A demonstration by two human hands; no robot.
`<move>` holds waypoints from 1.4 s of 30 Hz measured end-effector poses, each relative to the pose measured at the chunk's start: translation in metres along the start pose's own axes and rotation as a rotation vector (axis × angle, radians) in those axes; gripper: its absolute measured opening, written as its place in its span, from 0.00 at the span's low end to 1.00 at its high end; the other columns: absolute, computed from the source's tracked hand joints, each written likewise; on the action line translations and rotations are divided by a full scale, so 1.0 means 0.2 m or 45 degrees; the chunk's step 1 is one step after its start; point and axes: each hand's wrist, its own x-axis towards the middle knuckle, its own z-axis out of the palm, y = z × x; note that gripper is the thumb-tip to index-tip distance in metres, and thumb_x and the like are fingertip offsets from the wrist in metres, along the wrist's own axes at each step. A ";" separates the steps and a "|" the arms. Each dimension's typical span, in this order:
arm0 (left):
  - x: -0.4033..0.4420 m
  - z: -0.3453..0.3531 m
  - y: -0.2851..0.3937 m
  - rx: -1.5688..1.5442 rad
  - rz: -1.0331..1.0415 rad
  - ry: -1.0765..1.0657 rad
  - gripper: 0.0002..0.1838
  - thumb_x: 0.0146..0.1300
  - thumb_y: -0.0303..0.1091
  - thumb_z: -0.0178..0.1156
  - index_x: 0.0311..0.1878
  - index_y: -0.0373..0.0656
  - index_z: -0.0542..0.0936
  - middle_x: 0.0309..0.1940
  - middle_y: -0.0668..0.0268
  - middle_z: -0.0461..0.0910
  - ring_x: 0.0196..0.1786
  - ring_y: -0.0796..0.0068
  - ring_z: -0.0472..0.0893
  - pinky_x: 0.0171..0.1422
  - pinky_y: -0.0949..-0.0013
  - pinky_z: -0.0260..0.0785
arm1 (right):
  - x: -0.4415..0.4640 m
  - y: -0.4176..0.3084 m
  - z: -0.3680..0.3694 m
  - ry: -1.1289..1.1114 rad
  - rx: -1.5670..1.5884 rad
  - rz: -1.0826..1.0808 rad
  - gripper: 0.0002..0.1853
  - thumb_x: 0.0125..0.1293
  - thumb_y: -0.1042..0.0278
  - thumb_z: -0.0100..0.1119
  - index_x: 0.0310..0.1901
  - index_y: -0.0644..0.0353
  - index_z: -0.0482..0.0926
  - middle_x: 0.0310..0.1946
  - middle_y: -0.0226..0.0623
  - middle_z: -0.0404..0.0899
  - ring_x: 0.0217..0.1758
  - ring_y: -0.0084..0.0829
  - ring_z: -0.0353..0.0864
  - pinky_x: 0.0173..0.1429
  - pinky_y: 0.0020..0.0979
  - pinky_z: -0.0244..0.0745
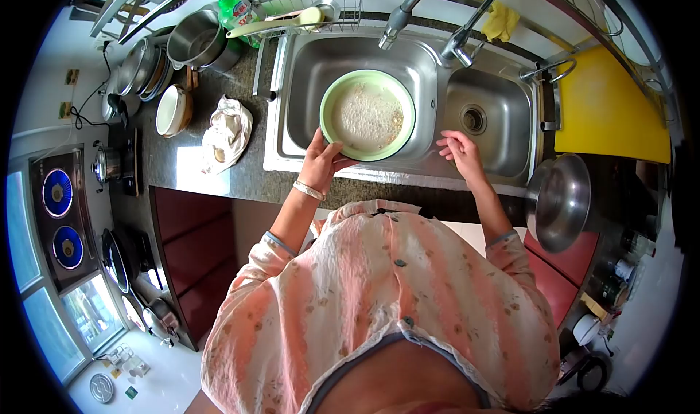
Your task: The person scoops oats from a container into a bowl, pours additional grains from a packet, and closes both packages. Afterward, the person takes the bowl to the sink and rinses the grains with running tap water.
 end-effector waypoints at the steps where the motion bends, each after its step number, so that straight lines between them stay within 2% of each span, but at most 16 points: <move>1: -0.02 0.01 0.01 -0.004 -0.005 0.006 0.27 0.68 0.23 0.48 0.69 0.47 0.58 0.51 0.57 0.75 0.47 0.64 0.82 0.45 0.64 0.83 | -0.01 -0.01 0.00 -0.006 -0.008 0.015 0.12 0.72 0.67 0.47 0.52 0.60 0.75 0.38 0.32 0.83 0.33 0.19 0.79 0.38 0.22 0.74; 8: -0.13 0.05 0.05 0.050 0.070 -0.024 0.25 0.68 0.23 0.47 0.68 0.44 0.60 0.52 0.59 0.75 0.46 0.67 0.82 0.46 0.64 0.83 | -0.07 -0.04 0.05 -0.100 -0.039 0.089 0.12 0.72 0.65 0.49 0.51 0.59 0.76 0.34 0.29 0.81 0.29 0.16 0.74 0.34 0.20 0.71; 13: -0.19 0.08 0.08 0.038 0.069 -0.028 0.24 0.68 0.25 0.48 0.68 0.44 0.60 0.51 0.59 0.76 0.46 0.68 0.82 0.46 0.66 0.82 | -0.11 -0.11 0.06 -0.067 -0.088 0.062 0.12 0.71 0.66 0.50 0.50 0.58 0.77 0.30 0.27 0.79 0.25 0.15 0.70 0.30 0.19 0.67; 20: -0.23 0.08 0.10 0.022 0.067 -0.049 0.24 0.69 0.25 0.48 0.67 0.42 0.60 0.50 0.59 0.76 0.47 0.69 0.82 0.45 0.68 0.82 | -0.15 -0.18 0.04 0.034 -0.076 0.052 0.11 0.71 0.67 0.50 0.50 0.58 0.78 0.29 0.26 0.78 0.24 0.15 0.69 0.29 0.20 0.66; 22: -0.25 0.09 0.11 0.010 0.076 -0.044 0.24 0.69 0.25 0.48 0.68 0.42 0.59 0.51 0.58 0.76 0.47 0.68 0.82 0.46 0.68 0.82 | -0.15 -0.21 0.03 0.169 -0.189 -0.129 0.11 0.71 0.69 0.51 0.52 0.57 0.78 0.33 0.26 0.76 0.28 0.15 0.69 0.32 0.19 0.66; 23: -0.25 0.09 0.11 -0.001 0.084 -0.042 0.25 0.69 0.25 0.48 0.68 0.42 0.59 0.51 0.58 0.76 0.48 0.68 0.82 0.46 0.68 0.82 | -0.15 -0.24 0.02 0.169 -0.189 -0.129 0.11 0.71 0.69 0.51 0.52 0.57 0.78 0.33 0.26 0.76 0.28 0.15 0.69 0.32 0.19 0.66; 25: -0.26 0.07 0.11 0.016 0.077 -0.044 0.25 0.69 0.26 0.48 0.68 0.42 0.58 0.51 0.58 0.76 0.48 0.68 0.82 0.46 0.68 0.83 | -0.16 -0.36 0.02 0.229 -0.368 -0.514 0.11 0.70 0.71 0.53 0.51 0.59 0.78 0.36 0.29 0.76 0.32 0.15 0.69 0.35 0.19 0.68; 26: -0.26 0.07 0.11 0.033 0.070 -0.045 0.26 0.69 0.26 0.48 0.69 0.42 0.58 0.51 0.58 0.76 0.48 0.67 0.82 0.46 0.68 0.83 | -0.19 -0.45 0.04 0.292 -0.438 -0.596 0.09 0.65 0.73 0.58 0.46 0.59 0.80 0.35 0.33 0.75 0.34 0.23 0.74 0.35 0.23 0.69; 27: -0.27 0.07 0.11 0.030 0.073 -0.043 0.26 0.69 0.26 0.48 0.69 0.42 0.58 0.51 0.58 0.76 0.48 0.67 0.82 0.46 0.68 0.83 | -0.20 -0.52 0.05 0.289 -0.440 -0.598 0.09 0.65 0.73 0.58 0.46 0.59 0.80 0.35 0.33 0.75 0.34 0.23 0.74 0.35 0.23 0.69; 29: -0.28 0.07 0.10 0.022 0.087 -0.020 0.26 0.69 0.26 0.49 0.68 0.41 0.58 0.51 0.58 0.76 0.47 0.67 0.82 0.45 0.68 0.83 | -0.23 -0.63 0.08 0.297 -0.842 -1.016 0.10 0.62 0.74 0.58 0.46 0.58 0.81 0.40 0.34 0.77 0.44 0.33 0.76 0.48 0.31 0.70; 30: -0.29 0.08 0.10 0.017 0.090 -0.016 0.26 0.69 0.26 0.49 0.68 0.41 0.58 0.51 0.58 0.76 0.47 0.67 0.82 0.45 0.68 0.83 | -0.25 -0.70 0.10 0.291 -0.844 -1.019 0.10 0.62 0.74 0.58 0.46 0.58 0.81 0.40 0.34 0.77 0.44 0.33 0.76 0.48 0.31 0.70; 32: -0.30 0.08 0.10 0.009 0.093 0.013 0.26 0.69 0.26 0.49 0.68 0.41 0.58 0.51 0.58 0.76 0.47 0.68 0.83 0.45 0.69 0.83 | -0.29 -0.79 0.15 0.186 -1.146 -1.138 0.11 0.60 0.71 0.59 0.44 0.58 0.81 0.50 0.34 0.77 0.57 0.39 0.71 0.62 0.41 0.62; 33: -0.30 0.08 0.10 0.004 0.096 0.017 0.26 0.69 0.26 0.49 0.68 0.41 0.58 0.51 0.58 0.76 0.47 0.68 0.83 0.45 0.69 0.83 | -0.30 -0.81 0.17 0.179 -1.148 -1.142 0.11 0.60 0.71 0.59 0.44 0.58 0.81 0.50 0.34 0.77 0.57 0.39 0.71 0.62 0.41 0.62; 36: -0.32 0.08 0.08 -0.019 0.117 0.029 0.25 0.69 0.26 0.49 0.68 0.42 0.59 0.51 0.58 0.76 0.47 0.68 0.83 0.45 0.69 0.82 | -0.30 -0.84 0.23 0.074 -1.253 -1.170 0.11 0.61 0.66 0.59 0.43 0.59 0.81 0.59 0.31 0.73 0.66 0.35 0.65 0.71 0.47 0.52; 42: -0.33 0.09 0.07 0.008 0.095 0.060 0.24 0.69 0.26 0.48 0.68 0.42 0.60 0.51 0.59 0.76 0.48 0.69 0.82 0.45 0.70 0.82 | -0.25 -0.82 0.30 0.019 -1.429 -1.228 0.14 0.63 0.63 0.57 0.44 0.62 0.81 0.55 0.33 0.76 0.66 0.34 0.66 0.75 0.48 0.46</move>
